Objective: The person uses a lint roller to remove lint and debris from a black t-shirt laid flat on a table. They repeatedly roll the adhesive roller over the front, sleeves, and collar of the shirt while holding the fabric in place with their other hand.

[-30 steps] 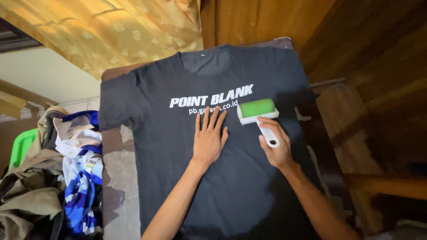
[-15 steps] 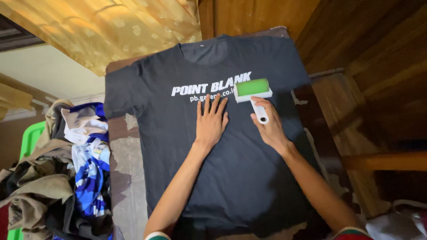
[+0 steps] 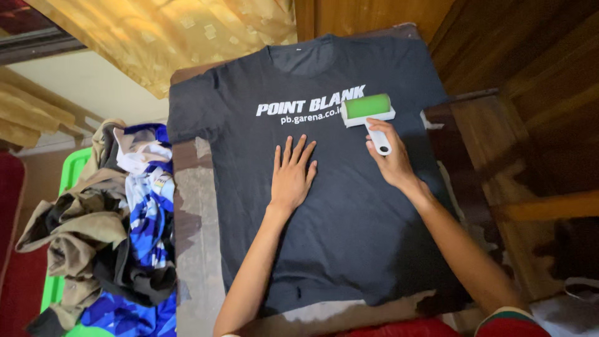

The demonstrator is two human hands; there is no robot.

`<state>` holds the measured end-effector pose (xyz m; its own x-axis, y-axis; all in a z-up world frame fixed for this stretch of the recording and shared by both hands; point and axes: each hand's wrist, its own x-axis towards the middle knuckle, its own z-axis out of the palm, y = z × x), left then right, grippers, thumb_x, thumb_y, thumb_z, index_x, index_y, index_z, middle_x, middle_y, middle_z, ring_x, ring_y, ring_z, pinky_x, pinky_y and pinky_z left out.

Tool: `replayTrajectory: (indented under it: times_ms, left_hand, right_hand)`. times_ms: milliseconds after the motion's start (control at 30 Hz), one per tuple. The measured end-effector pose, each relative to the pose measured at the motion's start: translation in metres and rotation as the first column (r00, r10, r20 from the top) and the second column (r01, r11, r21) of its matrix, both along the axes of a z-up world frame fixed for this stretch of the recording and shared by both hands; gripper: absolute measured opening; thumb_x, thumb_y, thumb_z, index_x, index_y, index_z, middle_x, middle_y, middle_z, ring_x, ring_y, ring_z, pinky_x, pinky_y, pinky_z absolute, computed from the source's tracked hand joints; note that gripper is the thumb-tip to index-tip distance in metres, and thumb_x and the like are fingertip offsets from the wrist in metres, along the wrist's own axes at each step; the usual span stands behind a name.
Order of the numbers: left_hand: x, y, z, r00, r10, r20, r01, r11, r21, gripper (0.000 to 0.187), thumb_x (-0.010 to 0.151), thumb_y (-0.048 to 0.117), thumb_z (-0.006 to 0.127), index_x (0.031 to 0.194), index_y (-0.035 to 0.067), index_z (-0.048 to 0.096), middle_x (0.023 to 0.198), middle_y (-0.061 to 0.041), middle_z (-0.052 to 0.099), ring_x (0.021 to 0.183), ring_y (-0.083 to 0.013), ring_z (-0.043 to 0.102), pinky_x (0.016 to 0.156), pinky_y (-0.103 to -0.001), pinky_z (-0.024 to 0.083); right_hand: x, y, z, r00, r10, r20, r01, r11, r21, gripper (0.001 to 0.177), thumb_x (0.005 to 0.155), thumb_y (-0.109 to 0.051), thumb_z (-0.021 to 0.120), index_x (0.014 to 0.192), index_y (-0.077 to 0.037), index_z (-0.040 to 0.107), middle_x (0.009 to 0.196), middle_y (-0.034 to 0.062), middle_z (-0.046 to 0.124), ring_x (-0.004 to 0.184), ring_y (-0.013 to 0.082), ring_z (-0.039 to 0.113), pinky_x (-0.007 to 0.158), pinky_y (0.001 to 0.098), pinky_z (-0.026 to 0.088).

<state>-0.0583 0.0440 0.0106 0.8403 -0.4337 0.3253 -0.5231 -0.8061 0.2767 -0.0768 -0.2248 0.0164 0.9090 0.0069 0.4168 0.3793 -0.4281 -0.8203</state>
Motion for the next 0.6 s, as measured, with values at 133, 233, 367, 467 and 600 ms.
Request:
replayTrajectory:
  times_ms: [133, 233, 367, 467, 600]
  left_hand:
    - [-0.016, 0.003, 0.001, 1.0, 0.012, -0.001, -0.012, 0.999, 0.033, 0.05, 0.105, 0.034, 0.05, 0.152, 0.016, 0.05, 0.161, -0.007, 0.043, 0.152, -0.0336, 0.03, 0.124, -0.054, 0.021]
    - [-0.024, 0.005, 0.001, 1.0, 0.01, 0.005, -0.01, 0.999, 0.032, 0.05, 0.105, 0.034, 0.051, 0.151, 0.017, 0.05, 0.16, -0.007, 0.043, 0.152, -0.0339, 0.031, 0.124, -0.054, 0.021]
    - [-0.027, 0.007, 0.001, 1.0, 0.006, 0.01, -0.006, 1.0, 0.021, 0.05, 0.105, 0.034, 0.051, 0.151, 0.017, 0.05, 0.16, -0.007, 0.044, 0.152, -0.0343, 0.032, 0.124, -0.054, 0.023]
    - [-0.026, 0.006, 0.001, 1.0, 0.013, 0.012, -0.013, 1.0, 0.014, 0.049, 0.104, 0.033, 0.053, 0.15, 0.016, 0.052, 0.158, -0.009, 0.046, 0.151, -0.0357, 0.033, 0.123, -0.055, 0.023]
    - [-0.024, 0.0, 0.0, 0.999, 0.027, -0.021, -0.027, 1.0, 0.013, 0.048, 0.103, 0.033, 0.055, 0.148, 0.016, 0.052, 0.158, -0.011, 0.045, 0.152, -0.0382, 0.03, 0.123, -0.059, 0.023]
  right_hand:
    - [-0.027, 0.003, 0.01, 0.99, -0.03, 0.141, 0.056, 0.981, -0.188, 0.032, 0.1, -0.001, 0.065, 0.129, -0.004, 0.052, 0.145, 0.0143, 0.059, 0.126, 0.0334, 0.062, 0.105, 0.0406, 0.051]
    - [-0.056, 0.002, 0.021, 0.996, -0.044, 0.078, 0.056, 0.985, -0.166, 0.028, 0.097, -0.003, 0.065, 0.123, -0.005, 0.054, 0.136, 0.0133, 0.065, 0.118, 0.0314, 0.066, 0.099, 0.0387, 0.053]
    - [-0.087, 0.004, 0.031, 0.993, -0.101, 0.063, 0.11, 0.981, -0.161, 0.023, 0.096, -0.003, 0.067, 0.116, -0.006, 0.057, 0.125, 0.0128, 0.069, 0.114, 0.0306, 0.068, 0.096, 0.0391, 0.055]
    - [-0.092, 0.008, 0.034, 0.989, -0.15, 0.01, 0.149, 0.973, -0.179, 0.021, 0.097, -0.004, 0.069, 0.114, -0.006, 0.057, 0.122, 0.0125, 0.07, 0.112, 0.0295, 0.07, 0.093, 0.0382, 0.056]
    - [-0.067, 0.014, 0.025, 0.991, -0.125, 0.041, 0.129, 0.987, -0.095, 0.025, 0.097, -0.003, 0.071, 0.116, -0.005, 0.055, 0.126, 0.0142, 0.069, 0.115, 0.0297, 0.07, 0.094, 0.0379, 0.056]
